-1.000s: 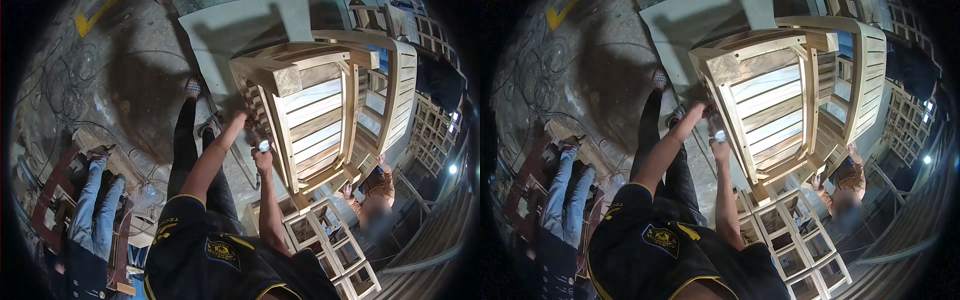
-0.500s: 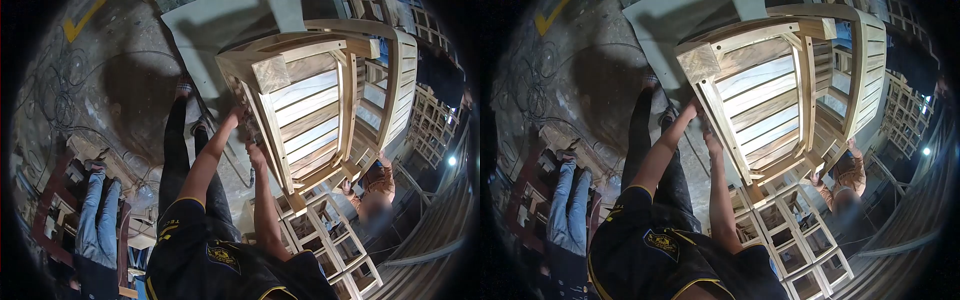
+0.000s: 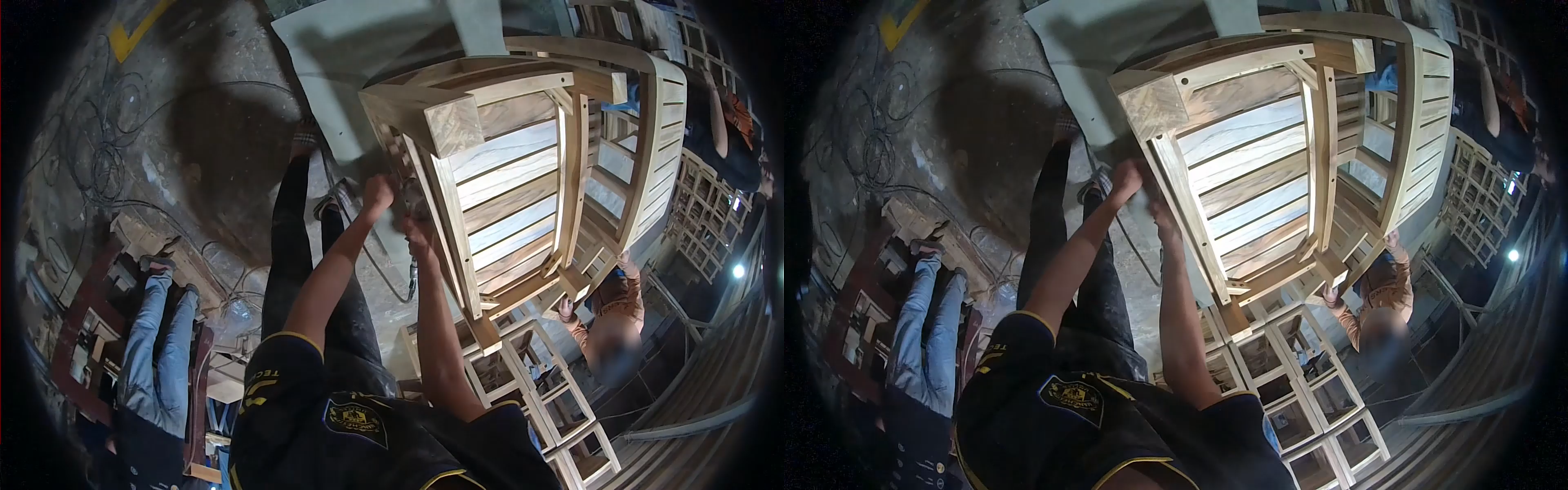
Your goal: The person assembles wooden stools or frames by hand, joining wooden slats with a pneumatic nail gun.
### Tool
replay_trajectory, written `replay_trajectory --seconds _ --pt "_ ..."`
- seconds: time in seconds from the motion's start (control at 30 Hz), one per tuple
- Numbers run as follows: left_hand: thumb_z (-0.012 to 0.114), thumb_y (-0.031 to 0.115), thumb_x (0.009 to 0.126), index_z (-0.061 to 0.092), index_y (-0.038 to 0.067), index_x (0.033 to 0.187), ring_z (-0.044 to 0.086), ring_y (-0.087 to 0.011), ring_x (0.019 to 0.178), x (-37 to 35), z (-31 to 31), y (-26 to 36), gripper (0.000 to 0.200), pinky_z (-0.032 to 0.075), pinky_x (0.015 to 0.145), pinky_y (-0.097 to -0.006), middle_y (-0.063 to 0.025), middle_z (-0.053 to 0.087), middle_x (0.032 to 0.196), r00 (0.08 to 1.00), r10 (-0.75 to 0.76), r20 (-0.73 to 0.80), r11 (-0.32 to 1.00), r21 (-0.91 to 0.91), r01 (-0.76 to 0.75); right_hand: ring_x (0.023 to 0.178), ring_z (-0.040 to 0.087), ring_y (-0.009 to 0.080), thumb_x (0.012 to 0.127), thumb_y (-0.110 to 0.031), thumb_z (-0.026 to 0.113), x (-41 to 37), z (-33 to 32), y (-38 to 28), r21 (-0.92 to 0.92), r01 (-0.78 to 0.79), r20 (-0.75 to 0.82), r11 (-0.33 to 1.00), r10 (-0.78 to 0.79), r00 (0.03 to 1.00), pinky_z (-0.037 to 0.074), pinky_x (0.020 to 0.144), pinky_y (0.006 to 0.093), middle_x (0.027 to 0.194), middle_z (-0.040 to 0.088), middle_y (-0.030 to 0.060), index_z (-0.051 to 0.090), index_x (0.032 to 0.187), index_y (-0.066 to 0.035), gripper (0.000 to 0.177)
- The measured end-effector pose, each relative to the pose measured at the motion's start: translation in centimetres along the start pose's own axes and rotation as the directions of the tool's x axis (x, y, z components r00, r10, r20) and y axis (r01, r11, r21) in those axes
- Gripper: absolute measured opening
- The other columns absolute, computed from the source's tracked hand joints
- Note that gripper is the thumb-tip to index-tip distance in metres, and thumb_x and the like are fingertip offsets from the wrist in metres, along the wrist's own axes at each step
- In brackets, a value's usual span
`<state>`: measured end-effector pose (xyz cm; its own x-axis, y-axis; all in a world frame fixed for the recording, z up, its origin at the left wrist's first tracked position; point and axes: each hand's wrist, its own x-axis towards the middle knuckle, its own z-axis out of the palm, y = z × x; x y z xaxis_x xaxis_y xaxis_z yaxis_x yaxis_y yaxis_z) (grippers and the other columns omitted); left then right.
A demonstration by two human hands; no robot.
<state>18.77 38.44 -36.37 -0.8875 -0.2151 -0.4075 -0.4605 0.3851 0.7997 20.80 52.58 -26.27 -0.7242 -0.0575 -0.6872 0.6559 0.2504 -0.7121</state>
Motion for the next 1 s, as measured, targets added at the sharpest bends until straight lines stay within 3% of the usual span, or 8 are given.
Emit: replay_trajectory --seconds 0.07,0.17,0.3,0.47,0.53,0.7,0.73,1.0 --pt "0.054 0.022 0.086 0.064 -0.001 0.079 0.065 -0.0354 0.07 -1.0 0.6 -2.8 0.026 0.051 0.061 -0.0441 -0.0226 0.065 0.078 0.982 -0.182 -0.046 0.983 0.01 0.183 0.057 0.045 0.0065 0.078 -0.033 0.067 -0.5 -0.3 -0.6 -0.098 0.096 0.039 0.991 -0.093 0.995 0.037 0.047 0.0235 0.069 0.051 -0.0034 0.059 0.107 -0.004 0.041" --pt "0.055 0.029 0.089 0.065 -0.002 0.079 0.065 -0.0295 0.064 -1.9 -1.6 -3.2 0.034 0.05 0.059 -0.0412 -0.0217 0.064 0.075 0.805 -0.477 0.353 0.747 -0.321 0.583 0.053 0.044 0.0069 0.079 -0.031 0.063 -0.6 0.3 -1.7 -0.126 0.019 0.019 0.992 -0.017 1.0 0.036 0.045 0.0242 0.064 0.048 -0.003 0.058 0.104 -0.007 0.035" --pt "0.059 0.029 0.091 0.057 0.006 0.068 0.039 -0.0085 0.037 -2.5 -1.8 0.1 0.033 0.027 0.035 -0.0279 0.0016 0.045 0.049 0.849 -0.51 0.136 0.64 -0.6 0.48 0.047 0.04 0.0069 0.076 -0.018 0.058 -5.9 2.5 -7.1 -0.027 -0.291 -0.13 0.956 0.285 0.949 0.032 0.043 0.0237 0.057 0.045 -0.004 0.06 0.087 -0.008 0.015" --pt "0.065 0.031 0.084 0.064 -0.001 0.094 0.056 -0.0221 0.055 -1.8 1.9 1.2 0.033 0.041 0.043 -0.0393 -0.0099 0.062 0.073 0.668 -0.582 0.464 0.585 -0.332 0.74 0.058 0.049 0.0069 0.072 -0.006 0.052 -11.6 2.2 -7.2 -0.075 -0.1 -0.123 0.992 0.091 0.988 0.038 0.048 0.0241 0.069 0.055 0.0004 0.061 0.099 -0.004 0.029" --pt "0.062 0.03 0.086 0.063 0.003 0.091 0.049 -0.0182 0.048 -3.0 3.3 1.8 0.028 0.035 0.038 -0.0365 -0.0078 0.059 0.07 0.632 -0.524 0.571 0.543 -0.349 0.764 0.058 0.05 0.008 0.072 -0.003 0.052 -12.9 1.3 -6.2 -0.063 -0.125 -0.13 0.99 0.116 0.985 0.04 0.049 0.025 0.076 0.057 0.0014 0.061 0.103 -0.004 0.032" --pt "0.051 0.033 0.093 0.047 0.017 0.059 0.025 -0.0088 0.031 -4.7 4.2 3.1 0.037 0.015 0.034 -0.0273 0.0043 0.032 0.044 0.223 -0.275 0.935 0.265 -0.149 0.953 0.058 0.05 0.0098 0.072 0.0 0.05 -15.3 0.0 -4.4 0.109 -0.199 -0.247 0.974 0.221 0.944 0.041 0.049 0.0243 0.084 0.06 0.0033 0.057 0.109 -0.003 0.038" --pt "0.049 0.032 0.094 0.055 0.013 0.071 0.045 -0.0145 0.04 -4.4 5.1 0.8 0.03 0.033 0.038 -0.0295 0.0 0.049 0.053 0.079 0.061 0.995 0.167 -0.088 0.982 0.054 0.049 0.0099 0.07 0.001 0.049 -15.7 0.2 -4.4 0.126 -0.162 -0.288 0.979 0.192 0.938 0.04 0.048 0.0236 0.079 0.059 0.0037 0.058 0.106 -0.002 0.037" --pt "0.05 0.029 0.093 0.058 0.01 0.08 0.048 -0.0145 0.046 -6.8 14.6 3.2 0.025 0.037 0.045 -0.029 -0.0002 0.05 0.056 0.337 -0.283 0.898 0.021 -0.346 0.938 0.06 0.052 0.0128 0.069 0.001 0.053 -13.2 -0.4 -2.0 0.376 -0.24 -0.47 0.895 0.407 0.783 0.042 0.048 0.0264 0.086 0.062 0.0083 0.058 0.095 -0.002 0.027"
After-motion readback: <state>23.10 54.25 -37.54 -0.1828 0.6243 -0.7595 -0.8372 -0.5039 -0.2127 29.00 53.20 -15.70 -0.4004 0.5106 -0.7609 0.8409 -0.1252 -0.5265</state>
